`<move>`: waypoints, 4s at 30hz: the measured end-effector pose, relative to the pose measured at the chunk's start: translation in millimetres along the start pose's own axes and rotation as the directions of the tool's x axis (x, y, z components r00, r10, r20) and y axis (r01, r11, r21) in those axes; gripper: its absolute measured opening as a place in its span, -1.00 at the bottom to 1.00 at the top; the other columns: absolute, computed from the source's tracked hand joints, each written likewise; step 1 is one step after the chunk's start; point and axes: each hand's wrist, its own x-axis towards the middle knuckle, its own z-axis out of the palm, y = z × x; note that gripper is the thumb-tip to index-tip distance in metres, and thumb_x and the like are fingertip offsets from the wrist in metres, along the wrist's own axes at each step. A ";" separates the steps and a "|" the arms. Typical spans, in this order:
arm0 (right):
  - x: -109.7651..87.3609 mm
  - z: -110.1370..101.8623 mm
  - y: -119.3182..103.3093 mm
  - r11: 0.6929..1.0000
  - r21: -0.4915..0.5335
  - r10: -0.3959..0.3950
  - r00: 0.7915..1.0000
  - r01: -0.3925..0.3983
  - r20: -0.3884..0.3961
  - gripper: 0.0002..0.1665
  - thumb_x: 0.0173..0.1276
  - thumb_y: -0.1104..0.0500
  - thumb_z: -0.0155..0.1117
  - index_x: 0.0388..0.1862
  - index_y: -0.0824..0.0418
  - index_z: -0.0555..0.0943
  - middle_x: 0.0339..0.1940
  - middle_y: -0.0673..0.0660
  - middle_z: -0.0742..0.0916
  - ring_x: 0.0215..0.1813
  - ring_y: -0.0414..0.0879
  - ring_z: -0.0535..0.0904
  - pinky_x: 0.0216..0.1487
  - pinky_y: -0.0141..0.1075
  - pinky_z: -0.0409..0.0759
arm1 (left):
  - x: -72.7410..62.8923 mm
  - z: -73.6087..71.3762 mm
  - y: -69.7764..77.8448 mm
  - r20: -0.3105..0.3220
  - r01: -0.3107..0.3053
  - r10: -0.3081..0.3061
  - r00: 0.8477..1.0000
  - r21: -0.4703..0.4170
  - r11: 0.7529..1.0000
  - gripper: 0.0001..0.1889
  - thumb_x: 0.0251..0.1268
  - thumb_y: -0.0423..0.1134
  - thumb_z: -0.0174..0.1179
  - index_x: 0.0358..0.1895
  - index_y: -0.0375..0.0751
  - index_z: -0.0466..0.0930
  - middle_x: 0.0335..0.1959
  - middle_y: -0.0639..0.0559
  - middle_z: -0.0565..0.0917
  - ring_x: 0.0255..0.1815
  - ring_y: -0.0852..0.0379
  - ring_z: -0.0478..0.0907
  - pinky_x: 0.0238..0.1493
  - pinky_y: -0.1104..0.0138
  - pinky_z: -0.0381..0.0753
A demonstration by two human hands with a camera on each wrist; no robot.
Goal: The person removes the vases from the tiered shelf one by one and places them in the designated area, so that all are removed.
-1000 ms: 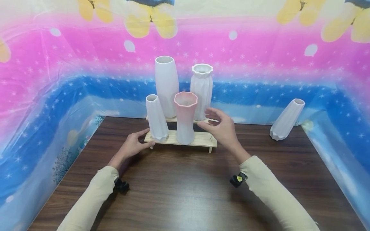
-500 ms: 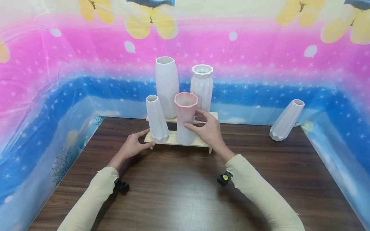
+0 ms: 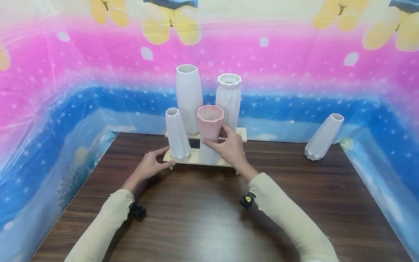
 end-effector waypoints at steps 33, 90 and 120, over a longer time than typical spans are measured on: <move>-27.7 -35.9 -11.2 1.000 -0.026 -0.002 1.000 0.001 -0.029 -0.27 0.05 -0.05 0.71 0.18 0.15 0.64 0.05 0.18 0.78 0.04 0.04 0.75 -0.04 -0.09 0.72 | -0.5 -0.5 0.5 0.011 -0.005 0.005 1.000 -0.015 1.000 -0.09 0.28 0.20 0.38 0.58 -0.19 0.27 -0.54 -0.10 0.54 -0.74 0.15 0.08 -0.42 0.17 0.37; -50.9 -175.6 36.9 0.935 -0.274 0.164 0.961 -0.224 -0.224 -0.15 0.19 -0.13 0.60 0.35 0.24 0.52 0.21 0.29 0.70 0.10 0.03 0.68 -0.15 -0.66 0.51 | -1.1 -0.3 0.0 0.005 0.000 0.000 1.000 -0.006 1.000 -0.09 0.28 0.22 0.37 0.58 -0.17 0.27 -0.48 -0.10 0.56 -0.73 0.15 0.13 -0.39 0.16 0.40; -21.9 -200.5 96.4 0.908 -0.284 0.176 0.896 -0.307 -0.408 -0.17 0.24 -0.09 0.57 0.37 0.27 0.52 0.25 0.30 0.68 0.23 0.19 0.63 0.22 0.10 0.57 | 0.9 1.4 0.5 0.001 -0.007 0.007 1.000 -0.005 1.000 -0.08 0.27 0.22 0.38 0.57 -0.19 0.28 -0.43 -0.08 0.57 -0.71 0.14 0.15 -0.35 0.16 0.41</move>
